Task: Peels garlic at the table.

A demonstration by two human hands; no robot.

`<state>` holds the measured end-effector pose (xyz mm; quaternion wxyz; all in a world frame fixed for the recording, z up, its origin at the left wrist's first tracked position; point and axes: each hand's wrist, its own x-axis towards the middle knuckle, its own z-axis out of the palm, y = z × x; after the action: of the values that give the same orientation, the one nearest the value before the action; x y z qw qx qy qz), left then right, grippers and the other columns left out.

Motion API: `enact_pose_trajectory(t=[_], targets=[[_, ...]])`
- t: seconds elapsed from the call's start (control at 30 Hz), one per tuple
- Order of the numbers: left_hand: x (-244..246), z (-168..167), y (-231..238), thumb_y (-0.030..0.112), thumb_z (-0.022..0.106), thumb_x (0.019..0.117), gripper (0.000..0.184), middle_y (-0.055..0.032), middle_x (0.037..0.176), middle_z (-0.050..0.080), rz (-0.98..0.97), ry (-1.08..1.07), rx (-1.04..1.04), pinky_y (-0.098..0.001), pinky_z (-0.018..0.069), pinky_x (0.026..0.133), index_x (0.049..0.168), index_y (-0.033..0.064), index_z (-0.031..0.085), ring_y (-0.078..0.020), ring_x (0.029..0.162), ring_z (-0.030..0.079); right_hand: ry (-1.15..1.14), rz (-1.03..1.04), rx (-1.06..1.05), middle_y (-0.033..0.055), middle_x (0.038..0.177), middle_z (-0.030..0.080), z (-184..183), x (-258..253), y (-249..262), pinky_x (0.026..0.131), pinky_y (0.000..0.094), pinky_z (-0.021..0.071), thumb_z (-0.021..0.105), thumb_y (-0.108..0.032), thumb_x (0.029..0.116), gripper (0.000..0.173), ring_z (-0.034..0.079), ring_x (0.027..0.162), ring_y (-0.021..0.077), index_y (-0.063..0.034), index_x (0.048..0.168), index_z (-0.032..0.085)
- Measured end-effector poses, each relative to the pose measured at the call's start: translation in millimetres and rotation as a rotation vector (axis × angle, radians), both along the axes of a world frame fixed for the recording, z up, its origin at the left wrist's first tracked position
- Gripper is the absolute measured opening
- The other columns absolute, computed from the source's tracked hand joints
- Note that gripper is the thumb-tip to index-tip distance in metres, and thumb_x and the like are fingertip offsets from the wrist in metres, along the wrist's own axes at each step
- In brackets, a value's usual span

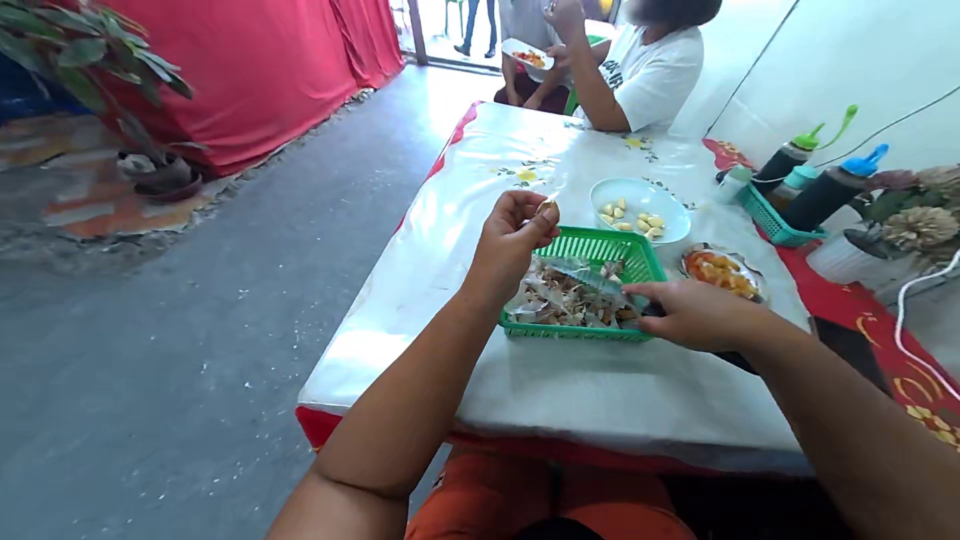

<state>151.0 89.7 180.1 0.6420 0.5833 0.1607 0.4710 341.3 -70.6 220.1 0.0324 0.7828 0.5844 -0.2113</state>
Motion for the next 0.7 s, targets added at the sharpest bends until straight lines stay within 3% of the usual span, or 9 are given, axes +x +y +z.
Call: enact_pose_trajectory(t=[0.1,0.17,0.27,0.33,0.4,0.5,0.57,0.63,0.7], targets=[[0.7,-1.5,-2.5,0.006,0.061,0.1009,0.016,-0.0021,0.096,0.066,-0.058,0.049,0.029,-0.0264,0.0589,0.077,0.117,0.0058,0.057,-0.0100,0.083,0.067,-0.148,0.039,-0.055,0.0132,0.111,0.071,4.3,-12.7,1.0,0.091,0.0558,0.0512,0.055,-0.042,0.1051,0.049,0.067,0.104,0.0309,-0.0181,0.148,0.054],[0.8,-2.0,-2.5,0.006,0.062,0.1008,0.016,-0.0023,0.096,0.067,-0.084,0.081,0.032,-0.0256,0.0592,0.077,0.116,0.0056,0.058,-0.0097,0.083,0.068,-0.202,0.066,-0.051,0.0107,0.115,0.072,8.4,-16.6,0.6,0.094,0.0577,0.0498,0.044,-0.046,0.1081,0.047,0.067,0.110,0.0311,-0.0234,0.147,0.057],[0.5,-3.8,-2.4,0.008,0.062,0.1007,0.016,-0.0016,0.096,0.067,-0.089,0.114,0.040,-0.0247,0.0588,0.075,0.116,0.0060,0.058,-0.0092,0.082,0.068,-0.256,0.071,0.046,0.0093,0.108,0.074,8.5,-17.3,-1.1,0.086,0.0586,0.0516,0.046,-0.034,0.1093,0.033,0.069,0.104,0.0323,-0.0231,0.126,0.072],[-0.3,-5.6,-0.8,0.010,0.063,0.1005,0.017,0.0004,0.095,0.067,-0.088,0.126,0.064,-0.0248,0.0587,0.076,0.116,0.0067,0.058,-0.0080,0.083,0.067,-0.293,0.101,0.209,0.0134,0.099,0.073,1.1,-12.3,-1.4,0.075,0.0612,0.0534,0.058,-0.022,0.1036,0.020,0.070,0.094,0.0371,-0.0128,0.105,0.076],[-1.0,-8.3,1.8,0.012,0.063,0.1007,0.017,0.0027,0.096,0.068,-0.096,0.142,0.097,-0.0254,0.0589,0.078,0.117,0.0084,0.058,-0.0072,0.085,0.068,-0.288,0.105,0.305,0.0172,0.095,0.071,-1.8,-8.8,-0.5,0.069,0.0631,0.0528,0.064,-0.018,0.0984,0.015,0.070,0.089,0.0403,-0.0066,0.098,0.075],[-0.9,-11.5,3.4,0.014,0.062,0.1012,0.015,0.0055,0.097,0.068,-0.115,0.136,0.119,-0.0247,0.0588,0.079,0.116,0.0126,0.058,-0.0059,0.086,0.067,-0.209,0.087,0.285,0.0157,0.103,0.070,10.8,6.0,-2.3,0.076,0.0644,0.0517,0.063,-0.015,0.0985,0.013,0.068,0.098,0.0393,-0.0102,0.106,0.072],[-2.2,-11.6,3.8,0.014,0.061,0.1016,0.013,0.0069,0.097,0.068,-0.120,0.128,0.114,-0.0233,0.0586,0.078,0.114,0.0150,0.058,-0.0050,0.086,0.067,-0.156,0.069,0.335,0.0148,0.113,0.071,29.1,32.4,-7.3,0.087,0.0668,0.0510,0.058,-0.008,0.0992,0.027,0.067,0.107,0.0387,-0.0144,0.121,0.072],[-2.8,-11.2,3.8,0.014,0.062,0.1009,0.011,0.0077,0.096,0.069,-0.111,0.118,0.098,-0.0220,0.0585,0.077,0.111,0.0167,0.060,-0.0043,0.086,0.068,-0.135,-0.023,0.462,0.0169,0.111,0.072,51.0,62.3,-16.3,0.090,0.0659,0.0496,0.055,-0.008,0.1011,0.023,0.068,0.105,0.0382,-0.0086,0.116,0.073],[-2.8,-11.4,4.4,0.013,0.061,0.1010,0.011,0.0076,0.097,0.069,-0.107,0.119,0.089,-0.0211,0.0583,0.076,0.110,0.0177,0.060,-0.0038,0.086,0.068,-0.136,-0.200,0.547,0.0174,0.103,0.072,62.6,91.8,-23.8,0.085,0.0636,0.0511,0.057,-0.013,0.1013,0.020,0.069,0.094,0.0357,-0.0059,0.110,0.073]])
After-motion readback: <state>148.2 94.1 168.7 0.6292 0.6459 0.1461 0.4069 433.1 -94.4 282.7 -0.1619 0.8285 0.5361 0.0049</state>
